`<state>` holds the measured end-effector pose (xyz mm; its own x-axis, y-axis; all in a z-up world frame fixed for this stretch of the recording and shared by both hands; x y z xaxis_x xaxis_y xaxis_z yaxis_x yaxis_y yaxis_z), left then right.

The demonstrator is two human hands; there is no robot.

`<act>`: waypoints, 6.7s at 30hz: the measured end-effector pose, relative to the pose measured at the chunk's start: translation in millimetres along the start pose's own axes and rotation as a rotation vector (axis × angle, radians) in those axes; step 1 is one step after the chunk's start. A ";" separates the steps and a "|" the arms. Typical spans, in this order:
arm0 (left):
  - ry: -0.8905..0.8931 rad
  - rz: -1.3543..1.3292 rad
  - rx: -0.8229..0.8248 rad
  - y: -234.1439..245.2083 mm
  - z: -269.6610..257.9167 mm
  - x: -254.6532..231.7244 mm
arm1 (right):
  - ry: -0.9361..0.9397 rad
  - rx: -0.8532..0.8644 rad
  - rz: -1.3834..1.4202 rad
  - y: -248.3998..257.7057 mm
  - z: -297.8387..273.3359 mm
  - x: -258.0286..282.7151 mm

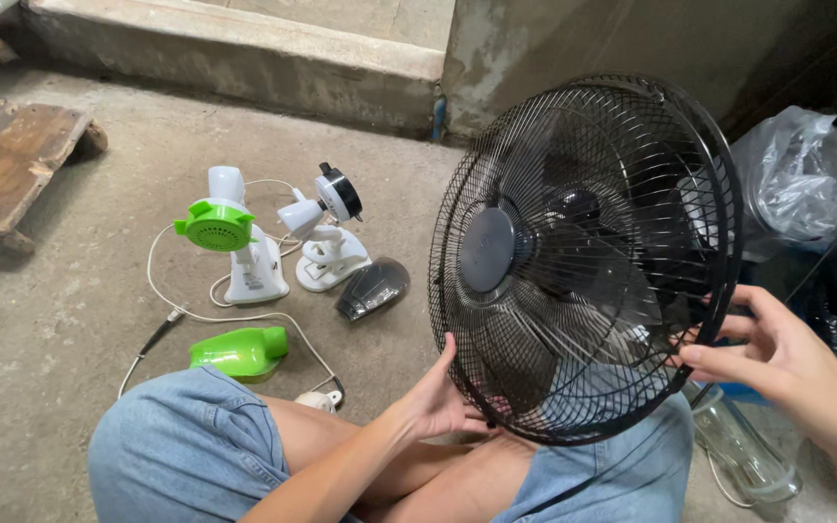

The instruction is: The person assembles a small white and green clip-on fan by attaching the fan head to the stand and securing the power cord. They then handle several green and black plastic fan parts, including blades and guards, before inspecting a larger black standing fan.

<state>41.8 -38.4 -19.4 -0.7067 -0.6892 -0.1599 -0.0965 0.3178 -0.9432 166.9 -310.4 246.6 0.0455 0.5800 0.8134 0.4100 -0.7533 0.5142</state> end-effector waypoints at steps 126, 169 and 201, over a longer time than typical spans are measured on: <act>-1.176 1.743 -0.637 -317.7 0.1 -166.6 | 0.587 -0.199 0.176 -42.7 40.6 147.8; -1.138 1.745 -0.620 -306.1 5.9 -163.5 | 0.153 0.211 -0.981 -39.9 128.7 206.2; -0.471 0.407 -0.703 141.9 22.5 -80.2 | 0.236 0.081 -0.591 -32.9 124.0 183.2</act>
<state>100.6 47.3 -147.1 -0.4375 -0.5821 -0.6854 -0.4141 0.8070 -0.4210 274.7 -140.8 344.9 -0.4070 0.7995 0.4417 0.3726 -0.2962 0.8795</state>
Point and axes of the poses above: each hand's wrist, its own z-axis towards the middle knuckle, its own y-axis out of the back of the hand, x = y × z, the point moved 6 cm from there along z, towards the middle knuckle, and after that the axes turned 2 degrees about x, right-handed, at the moved point
